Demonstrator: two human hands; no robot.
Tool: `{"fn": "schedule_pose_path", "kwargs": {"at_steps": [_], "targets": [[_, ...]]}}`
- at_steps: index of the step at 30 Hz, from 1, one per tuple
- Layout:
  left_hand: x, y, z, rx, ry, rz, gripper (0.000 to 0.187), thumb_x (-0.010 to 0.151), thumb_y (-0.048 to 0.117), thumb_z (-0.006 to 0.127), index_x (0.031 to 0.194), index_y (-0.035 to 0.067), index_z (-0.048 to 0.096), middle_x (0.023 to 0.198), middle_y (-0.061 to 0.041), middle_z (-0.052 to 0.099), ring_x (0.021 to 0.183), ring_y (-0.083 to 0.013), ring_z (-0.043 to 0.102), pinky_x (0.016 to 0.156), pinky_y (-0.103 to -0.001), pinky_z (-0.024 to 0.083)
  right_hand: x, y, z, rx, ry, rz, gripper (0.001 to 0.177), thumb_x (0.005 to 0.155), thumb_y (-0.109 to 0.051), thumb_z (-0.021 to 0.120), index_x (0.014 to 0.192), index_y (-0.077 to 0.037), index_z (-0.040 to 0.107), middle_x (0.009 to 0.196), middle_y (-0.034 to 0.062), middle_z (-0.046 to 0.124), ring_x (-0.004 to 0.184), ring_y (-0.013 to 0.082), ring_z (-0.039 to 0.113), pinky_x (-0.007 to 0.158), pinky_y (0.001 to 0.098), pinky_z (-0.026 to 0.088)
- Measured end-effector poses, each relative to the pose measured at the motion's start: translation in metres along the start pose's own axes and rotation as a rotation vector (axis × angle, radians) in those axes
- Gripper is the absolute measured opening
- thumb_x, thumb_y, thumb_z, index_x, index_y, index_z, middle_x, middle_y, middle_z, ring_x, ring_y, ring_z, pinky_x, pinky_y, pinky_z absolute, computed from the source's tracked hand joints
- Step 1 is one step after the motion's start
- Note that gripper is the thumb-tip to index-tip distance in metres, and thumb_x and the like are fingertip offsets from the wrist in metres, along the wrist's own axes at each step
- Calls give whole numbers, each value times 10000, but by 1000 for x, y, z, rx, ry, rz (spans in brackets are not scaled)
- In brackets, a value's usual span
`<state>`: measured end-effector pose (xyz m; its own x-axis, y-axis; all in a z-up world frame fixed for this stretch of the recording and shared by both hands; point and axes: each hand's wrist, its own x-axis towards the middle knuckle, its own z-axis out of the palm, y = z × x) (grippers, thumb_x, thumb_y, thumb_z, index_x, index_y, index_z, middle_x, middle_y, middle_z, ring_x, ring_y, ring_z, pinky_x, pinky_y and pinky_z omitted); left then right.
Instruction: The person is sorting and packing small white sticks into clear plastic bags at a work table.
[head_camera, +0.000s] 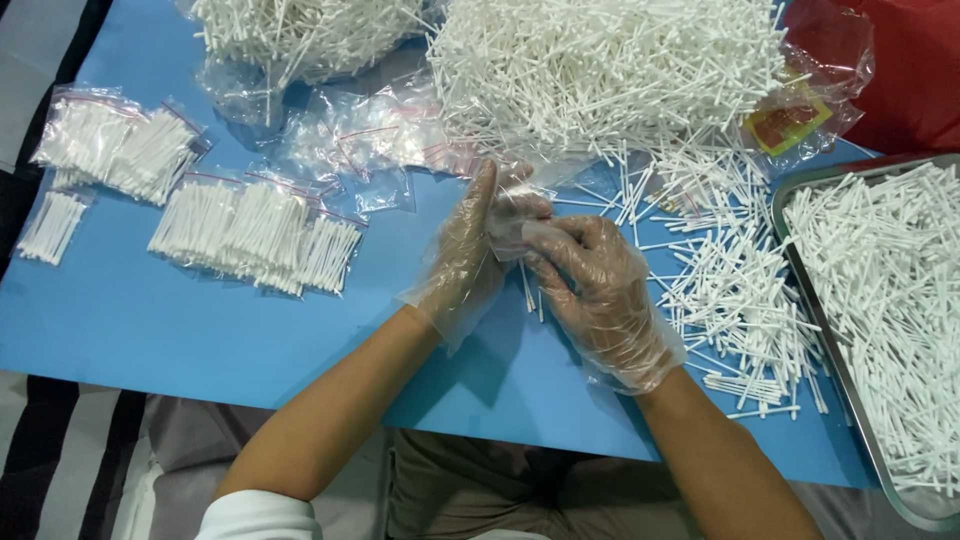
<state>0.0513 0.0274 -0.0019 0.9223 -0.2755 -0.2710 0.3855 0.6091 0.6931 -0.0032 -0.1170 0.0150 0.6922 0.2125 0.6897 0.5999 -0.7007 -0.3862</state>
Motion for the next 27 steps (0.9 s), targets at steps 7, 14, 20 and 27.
{"fn": "schedule_pose_path", "kwargs": {"at_steps": [7,14,20,27], "targets": [[20,-14,-11,106,39,19,719,937,649,520,1360,77,621,1011,-237,746,830,-288,754,670,-366,651,3,-1,-1,21,-38,-15,105,970,-134,704,1035,-101,780,889,107,666,803,329,690,597,418,600],[11,-15,-6,307,-18,76,737,915,675,528,1417,136,560,1013,-206,758,947,-304,758,793,-433,648,3,-4,-3,-73,-39,-103,106,976,-135,699,972,-41,748,839,145,653,757,318,669,611,415,592],[9,-16,-7,317,-35,105,758,910,688,528,1410,119,559,969,-197,769,943,-288,754,835,-440,636,12,-14,-7,120,-31,-1,111,990,-141,674,990,-86,770,831,107,691,760,319,685,613,408,600],[10,-14,-8,348,-93,100,739,944,678,471,1441,134,520,1075,-237,751,999,-322,742,885,-457,612,17,-34,-11,-29,-52,39,77,973,5,679,959,72,714,803,169,661,782,340,642,846,436,544]]}}
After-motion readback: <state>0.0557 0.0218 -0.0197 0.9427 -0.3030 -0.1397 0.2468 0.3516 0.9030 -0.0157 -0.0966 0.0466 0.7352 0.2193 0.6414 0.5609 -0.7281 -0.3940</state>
